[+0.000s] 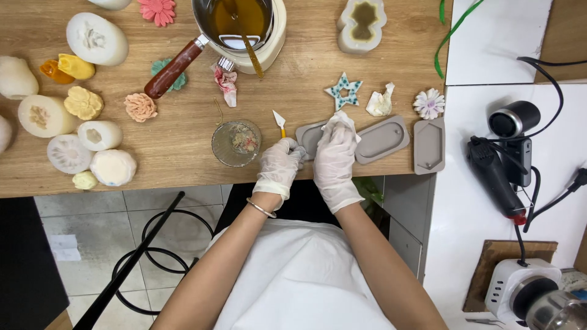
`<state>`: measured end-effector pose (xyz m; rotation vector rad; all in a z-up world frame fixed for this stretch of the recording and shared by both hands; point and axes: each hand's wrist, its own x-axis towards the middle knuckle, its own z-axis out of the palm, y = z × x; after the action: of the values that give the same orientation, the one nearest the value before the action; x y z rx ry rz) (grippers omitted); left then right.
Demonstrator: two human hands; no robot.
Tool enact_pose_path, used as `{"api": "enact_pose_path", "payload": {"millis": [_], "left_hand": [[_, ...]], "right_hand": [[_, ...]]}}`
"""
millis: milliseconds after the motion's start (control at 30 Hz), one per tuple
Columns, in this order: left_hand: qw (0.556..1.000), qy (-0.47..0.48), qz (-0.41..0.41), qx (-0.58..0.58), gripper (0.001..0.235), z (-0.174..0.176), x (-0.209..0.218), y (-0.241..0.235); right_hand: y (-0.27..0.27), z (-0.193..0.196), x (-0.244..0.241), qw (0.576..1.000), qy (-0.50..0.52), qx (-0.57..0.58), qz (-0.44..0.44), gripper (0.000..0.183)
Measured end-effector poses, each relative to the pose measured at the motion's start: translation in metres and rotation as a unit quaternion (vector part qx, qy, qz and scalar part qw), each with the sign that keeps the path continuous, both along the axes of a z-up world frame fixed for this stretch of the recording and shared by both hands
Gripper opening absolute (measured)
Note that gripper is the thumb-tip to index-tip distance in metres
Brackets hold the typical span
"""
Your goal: The person stirs melting wax in a small pot on a warmer, retrieves silicone molds from a shelf, wipes and heats the molds with a heat gun, and continues stirring the melted wax while arranging molds on the workbench.
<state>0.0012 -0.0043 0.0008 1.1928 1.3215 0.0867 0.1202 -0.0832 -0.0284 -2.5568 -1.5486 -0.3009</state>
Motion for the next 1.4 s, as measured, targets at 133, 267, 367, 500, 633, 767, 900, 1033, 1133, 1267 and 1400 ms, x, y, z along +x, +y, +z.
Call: {"api": "enact_pose_path", "payload": {"millis": [133, 267, 367, 500, 633, 767, 900, 1033, 1133, 1267, 1400], "left_hand": [[0.997, 0.024, -0.030, 0.063, 0.014, 0.003, -0.001, 0.002], [0.987, 0.029, -0.068, 0.145, 0.014, -0.024, -0.002, -0.001], [0.985, 0.042, -0.074, 0.151, 0.013, -0.012, -0.001, -0.001], [0.993, 0.034, -0.045, 0.099, 0.013, -0.008, 0.001, -0.002], [0.979, 0.108, -0.091, 0.145, 0.018, -0.006, -0.001, -0.003], [0.945, 0.179, -0.174, 0.212, 0.024, -0.005, 0.003, -0.004], [0.926, 0.205, -0.215, 0.233, 0.029, -0.012, 0.010, -0.008], [0.908, 0.230, -0.243, 0.251, 0.028, -0.015, 0.013, -0.009], [0.905, 0.235, -0.245, 0.257, 0.029, -0.017, 0.014, -0.010], [0.905, 0.227, -0.241, 0.267, 0.031, -0.014, 0.016, -0.008], [0.906, 0.222, -0.249, 0.259, 0.031, -0.018, 0.012, -0.006]], "right_hand": [[-0.003, -0.013, -0.007, 0.996, 0.049, 0.051, 0.057, 0.042], [-0.007, -0.024, -0.020, 0.984, 0.110, 0.054, 0.133, 0.034], [0.001, 0.010, -0.011, 0.963, 0.199, 0.075, 0.165, 0.041], [-0.004, 0.013, 0.023, 0.929, 0.275, 0.073, 0.238, 0.024], [0.000, 0.026, 0.042, 0.866, 0.387, 0.074, 0.308, 0.025], [0.011, 0.027, 0.061, 0.846, 0.388, -0.027, 0.364, 0.019], [0.024, 0.044, 0.074, 0.837, 0.334, -0.053, 0.430, 0.024], [0.028, 0.048, 0.085, 0.830, 0.245, -0.159, 0.474, 0.025], [0.027, 0.042, 0.096, 0.831, 0.241, -0.173, 0.470, 0.021], [0.027, 0.058, 0.112, 0.799, 0.055, -0.082, 0.593, 0.025], [0.027, 0.060, 0.125, 0.819, 0.087, -0.108, 0.557, 0.028]]}}
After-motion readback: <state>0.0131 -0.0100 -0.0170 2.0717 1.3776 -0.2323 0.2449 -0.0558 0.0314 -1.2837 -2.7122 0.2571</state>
